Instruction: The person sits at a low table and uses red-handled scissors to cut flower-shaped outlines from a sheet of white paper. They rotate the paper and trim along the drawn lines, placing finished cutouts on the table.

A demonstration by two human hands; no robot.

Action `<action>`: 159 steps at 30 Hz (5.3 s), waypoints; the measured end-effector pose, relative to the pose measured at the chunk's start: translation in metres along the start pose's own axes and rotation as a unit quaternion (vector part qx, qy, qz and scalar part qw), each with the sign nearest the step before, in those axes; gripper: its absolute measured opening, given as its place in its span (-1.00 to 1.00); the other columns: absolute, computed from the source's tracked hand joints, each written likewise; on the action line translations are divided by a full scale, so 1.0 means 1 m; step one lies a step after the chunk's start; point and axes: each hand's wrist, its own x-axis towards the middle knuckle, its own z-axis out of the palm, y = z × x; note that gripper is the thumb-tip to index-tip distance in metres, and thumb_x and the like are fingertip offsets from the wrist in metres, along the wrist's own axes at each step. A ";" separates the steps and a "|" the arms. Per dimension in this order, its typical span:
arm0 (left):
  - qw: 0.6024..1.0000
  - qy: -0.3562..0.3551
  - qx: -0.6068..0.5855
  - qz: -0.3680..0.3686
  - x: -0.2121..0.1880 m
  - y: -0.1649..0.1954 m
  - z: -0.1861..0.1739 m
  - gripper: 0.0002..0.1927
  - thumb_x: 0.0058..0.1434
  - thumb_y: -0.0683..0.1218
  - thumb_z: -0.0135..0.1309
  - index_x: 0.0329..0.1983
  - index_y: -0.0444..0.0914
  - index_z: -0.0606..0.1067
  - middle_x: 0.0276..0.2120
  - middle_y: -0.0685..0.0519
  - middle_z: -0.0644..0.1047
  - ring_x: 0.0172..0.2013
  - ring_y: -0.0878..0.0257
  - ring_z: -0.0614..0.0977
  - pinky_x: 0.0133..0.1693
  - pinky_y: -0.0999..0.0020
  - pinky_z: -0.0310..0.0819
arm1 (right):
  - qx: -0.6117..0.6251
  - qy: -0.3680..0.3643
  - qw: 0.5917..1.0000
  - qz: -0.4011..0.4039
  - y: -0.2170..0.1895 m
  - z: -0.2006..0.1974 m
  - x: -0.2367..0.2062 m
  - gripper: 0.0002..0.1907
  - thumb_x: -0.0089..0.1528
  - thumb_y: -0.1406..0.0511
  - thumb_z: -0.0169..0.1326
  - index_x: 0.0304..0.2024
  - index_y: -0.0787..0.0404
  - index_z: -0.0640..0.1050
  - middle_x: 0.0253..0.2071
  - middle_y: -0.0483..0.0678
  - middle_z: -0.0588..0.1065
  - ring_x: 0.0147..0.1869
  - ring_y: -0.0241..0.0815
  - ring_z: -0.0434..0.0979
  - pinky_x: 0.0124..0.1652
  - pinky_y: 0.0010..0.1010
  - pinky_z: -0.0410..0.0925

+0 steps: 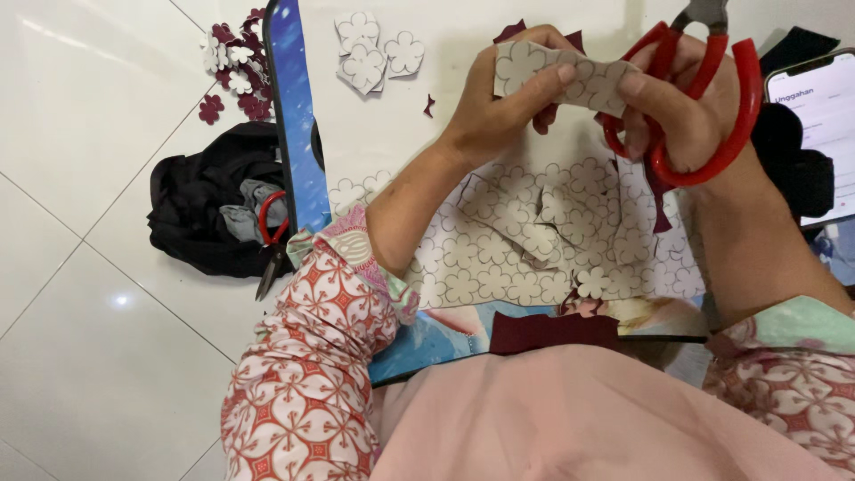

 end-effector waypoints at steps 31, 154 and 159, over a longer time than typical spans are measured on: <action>0.998 0.039 -0.006 0.040 0.009 -0.018 -0.010 -0.81 0.39 -0.07 0.25 -0.01 -0.23 0.60 -0.29 0.12 0.68 -0.33 0.44 0.64 -0.31 0.50 0.60 | 0.056 0.148 0.987 -0.013 -0.001 -0.002 -0.015 -0.79 0.50 0.44 0.16 0.05 0.26 0.36 -0.32 0.00 0.47 -0.46 -0.22 0.49 -0.42 -0.48 0.38; 0.981 0.153 -0.107 0.045 0.006 0.005 -0.017 -0.70 0.33 0.01 0.29 -0.08 -0.30 0.59 -0.31 0.00 0.67 -0.36 0.31 0.71 -0.28 0.44 0.65 | 0.088 -0.236 0.959 0.131 0.026 -0.018 -0.006 0.35 -0.22 -0.65 -0.27 -0.08 0.44 0.52 -0.50 -0.14 0.29 -0.62 -0.38 0.21 -0.58 -0.57 0.12; 0.982 0.141 -0.121 0.045 0.006 0.005 -0.018 -0.73 0.35 -0.02 0.29 -0.06 -0.30 0.60 -0.29 -0.02 0.69 -0.33 0.30 0.72 -0.24 0.39 0.71 | 0.095 -0.292 0.948 0.086 0.055 -0.022 0.000 0.40 -0.31 -0.64 -0.34 -0.02 0.40 0.49 -0.53 -0.15 0.35 -0.64 -0.41 0.31 -0.62 -0.59 0.22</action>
